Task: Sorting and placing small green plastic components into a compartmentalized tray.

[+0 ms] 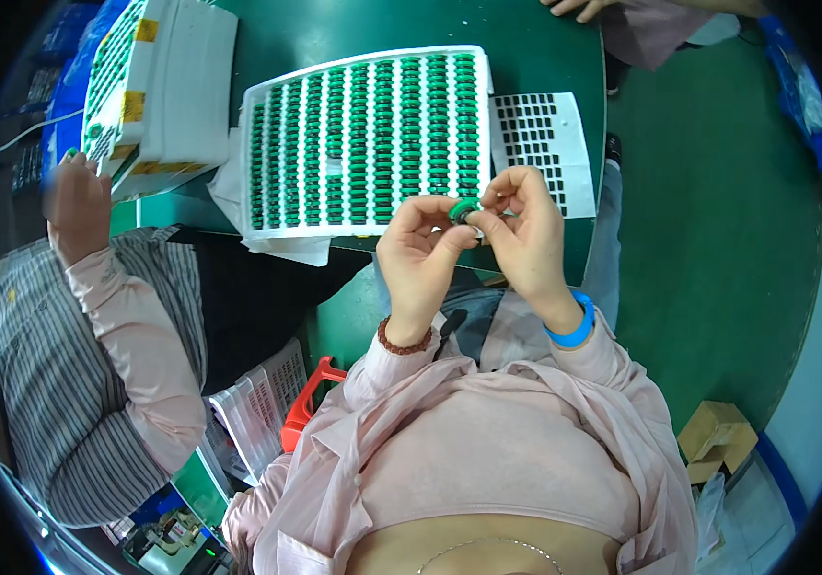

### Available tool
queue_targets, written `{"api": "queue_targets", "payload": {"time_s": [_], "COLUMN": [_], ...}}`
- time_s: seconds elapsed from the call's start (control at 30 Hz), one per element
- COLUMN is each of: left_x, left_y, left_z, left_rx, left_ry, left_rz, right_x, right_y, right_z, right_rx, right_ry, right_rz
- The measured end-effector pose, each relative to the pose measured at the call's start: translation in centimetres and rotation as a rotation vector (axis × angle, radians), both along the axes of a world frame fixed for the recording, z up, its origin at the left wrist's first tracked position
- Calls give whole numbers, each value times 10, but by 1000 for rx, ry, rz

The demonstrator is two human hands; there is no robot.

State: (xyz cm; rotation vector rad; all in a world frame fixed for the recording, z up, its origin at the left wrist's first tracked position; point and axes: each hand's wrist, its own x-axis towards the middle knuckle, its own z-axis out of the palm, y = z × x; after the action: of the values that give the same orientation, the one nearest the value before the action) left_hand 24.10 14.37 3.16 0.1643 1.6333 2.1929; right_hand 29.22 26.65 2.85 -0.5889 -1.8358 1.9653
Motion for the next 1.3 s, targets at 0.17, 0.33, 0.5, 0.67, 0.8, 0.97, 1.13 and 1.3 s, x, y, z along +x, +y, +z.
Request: {"api": "queue_targets", "payload": {"time_s": [0.17, 0.33, 0.5, 0.67, 0.8, 0.97, 1.13, 1.3], "left_x": [-47, -188, -289, -306, -306, -313, -319, -317], "left_y": [-23, -71, -103, -101, -97, -99, -100, -96], "left_z": [4, 5, -18, -32, -31, -32, -33, -28], "left_rx": [-241, -783, -1084, -1351, -1350, -1252, -1163, -1285], "left_ry": [213, 988, 1198, 1213, 1227, 1189, 1126, 1192], "left_rz": [-145, 186, 249, 163, 146, 116, 62, 52], "right_x": [0, 3, -3, -2, -3, -3, -2, -2], "right_y": [23, 61, 57, 56, 56, 56, 55, 56], "right_z": [-8, -46, -73, -69, -70, -69, -70, -71], "right_rx": [-174, 370, 734, 680, 720, 725, 715, 717], "right_ry": [-47, -68, 23, -30, -7, -22, -26, -1], "right_rz": [228, -169, -261, -259, -267, -258, -265, -260]}}
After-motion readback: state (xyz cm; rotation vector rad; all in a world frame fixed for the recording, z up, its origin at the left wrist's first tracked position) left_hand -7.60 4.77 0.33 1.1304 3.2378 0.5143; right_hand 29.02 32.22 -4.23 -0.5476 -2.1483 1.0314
